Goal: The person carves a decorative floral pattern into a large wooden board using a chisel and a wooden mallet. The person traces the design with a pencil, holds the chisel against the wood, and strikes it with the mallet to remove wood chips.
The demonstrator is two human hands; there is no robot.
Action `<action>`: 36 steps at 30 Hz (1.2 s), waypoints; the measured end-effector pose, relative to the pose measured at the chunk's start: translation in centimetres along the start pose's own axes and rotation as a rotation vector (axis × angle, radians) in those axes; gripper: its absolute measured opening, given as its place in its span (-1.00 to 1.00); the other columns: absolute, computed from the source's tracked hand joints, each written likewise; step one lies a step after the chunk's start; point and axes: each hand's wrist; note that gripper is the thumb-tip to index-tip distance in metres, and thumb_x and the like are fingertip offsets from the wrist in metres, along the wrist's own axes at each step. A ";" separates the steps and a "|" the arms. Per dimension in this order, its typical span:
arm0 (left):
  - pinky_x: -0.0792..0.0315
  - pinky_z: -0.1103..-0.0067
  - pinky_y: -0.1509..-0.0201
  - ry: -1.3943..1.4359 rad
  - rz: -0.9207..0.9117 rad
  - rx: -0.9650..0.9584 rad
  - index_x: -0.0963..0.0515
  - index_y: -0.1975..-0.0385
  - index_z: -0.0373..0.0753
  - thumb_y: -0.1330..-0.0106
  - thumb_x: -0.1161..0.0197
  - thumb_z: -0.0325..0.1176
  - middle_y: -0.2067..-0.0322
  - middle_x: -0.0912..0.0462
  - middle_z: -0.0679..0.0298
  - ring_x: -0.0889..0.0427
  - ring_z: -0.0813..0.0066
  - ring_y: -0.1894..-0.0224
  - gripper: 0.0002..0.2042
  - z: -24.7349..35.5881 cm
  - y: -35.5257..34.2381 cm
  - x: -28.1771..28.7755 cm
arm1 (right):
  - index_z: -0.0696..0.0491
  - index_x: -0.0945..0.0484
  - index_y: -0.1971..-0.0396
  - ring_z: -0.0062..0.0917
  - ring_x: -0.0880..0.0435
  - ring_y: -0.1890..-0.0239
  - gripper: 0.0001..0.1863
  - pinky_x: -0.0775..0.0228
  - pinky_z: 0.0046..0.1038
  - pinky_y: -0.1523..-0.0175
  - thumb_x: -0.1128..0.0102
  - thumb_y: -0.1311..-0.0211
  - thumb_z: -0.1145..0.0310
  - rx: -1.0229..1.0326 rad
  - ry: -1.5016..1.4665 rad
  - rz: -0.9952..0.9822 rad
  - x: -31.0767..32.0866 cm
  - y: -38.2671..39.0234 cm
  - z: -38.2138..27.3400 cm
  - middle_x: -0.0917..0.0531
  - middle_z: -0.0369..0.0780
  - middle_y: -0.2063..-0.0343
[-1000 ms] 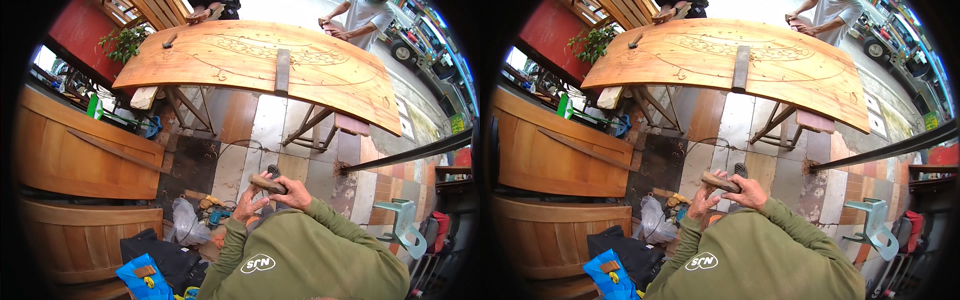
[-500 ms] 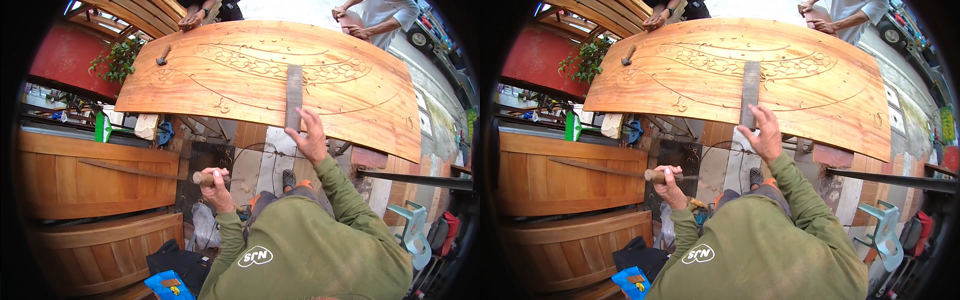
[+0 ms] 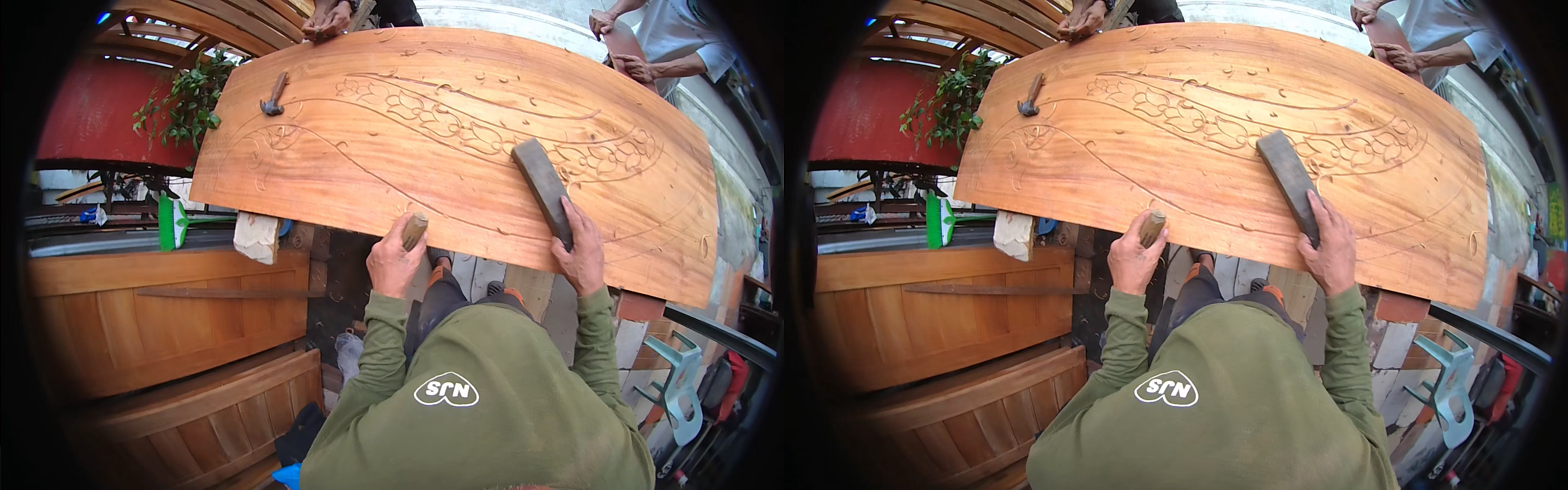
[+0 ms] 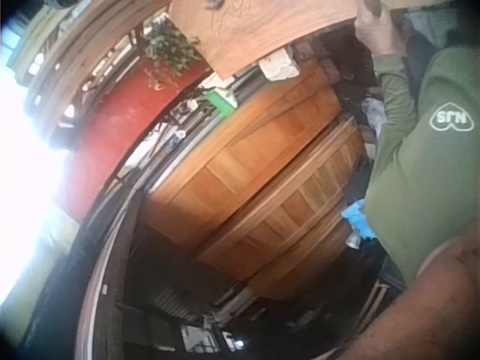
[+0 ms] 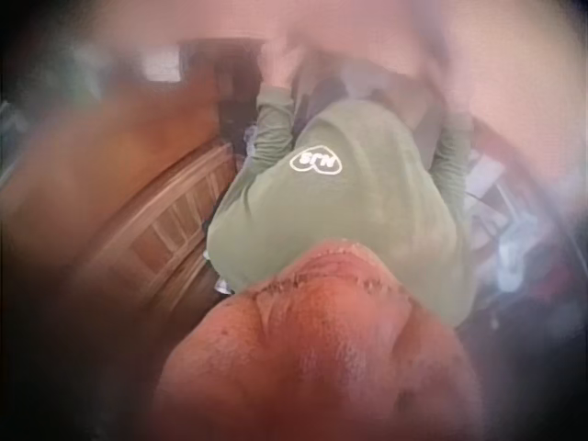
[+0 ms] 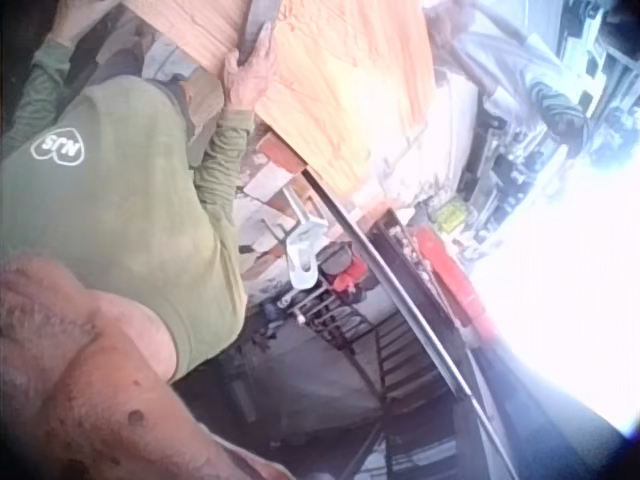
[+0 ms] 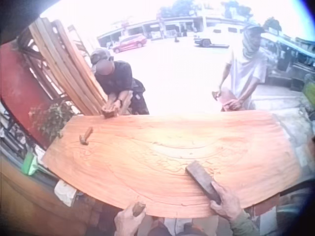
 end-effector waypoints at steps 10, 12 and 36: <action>-0.61 0.18 0.23 -0.093 -0.722 -0.238 -0.10 -0.66 0.19 -0.22 -0.55 0.00 0.44 -0.75 0.01 -0.78 -0.04 0.32 0.01 -1.2 -12.0 0.6 | 0.02 -0.47 -0.44 -0.12 -0.62 -0.23 -0.09 -0.43 -0.12 -0.36 -0.66 -0.07 0.10 -0.247 0.245 0.195 -1.9 -2.4 -0.8 -0.66 -0.07 -0.22; -0.61 0.18 0.23 -0.076 -0.752 -0.254 -0.09 -0.67 0.18 -0.23 -0.54 0.01 0.46 -0.74 0.02 -0.77 -0.04 0.33 0.01 -1.6 -12.7 0.5 | 0.03 -0.48 -0.42 -0.12 -0.62 -0.24 -0.10 -0.43 -0.12 -0.36 -0.67 -0.07 0.09 -0.253 0.281 0.190 -2.0 -3.0 -0.8 -0.66 -0.08 -0.22; -0.52 0.27 -0.05 -0.107 -0.199 -0.849 -0.61 -0.37 -0.04 -0.36 -0.46 -0.33 0.11 -0.67 0.06 -0.62 0.09 0.05 -0.46 -3.6 -20.7 -4.0 | -0.01 -0.54 -0.40 -0.20 -0.66 -0.10 -0.13 -0.51 -0.18 -0.22 -0.62 -0.10 -0.03 -0.366 0.345 0.553 0.8 -1.8 -5.1 -0.67 -0.11 -0.08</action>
Point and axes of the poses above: each hand's wrist, its own y-axis away from the middle knuckle, its own x-axis out of the back of the hand, z = x × y
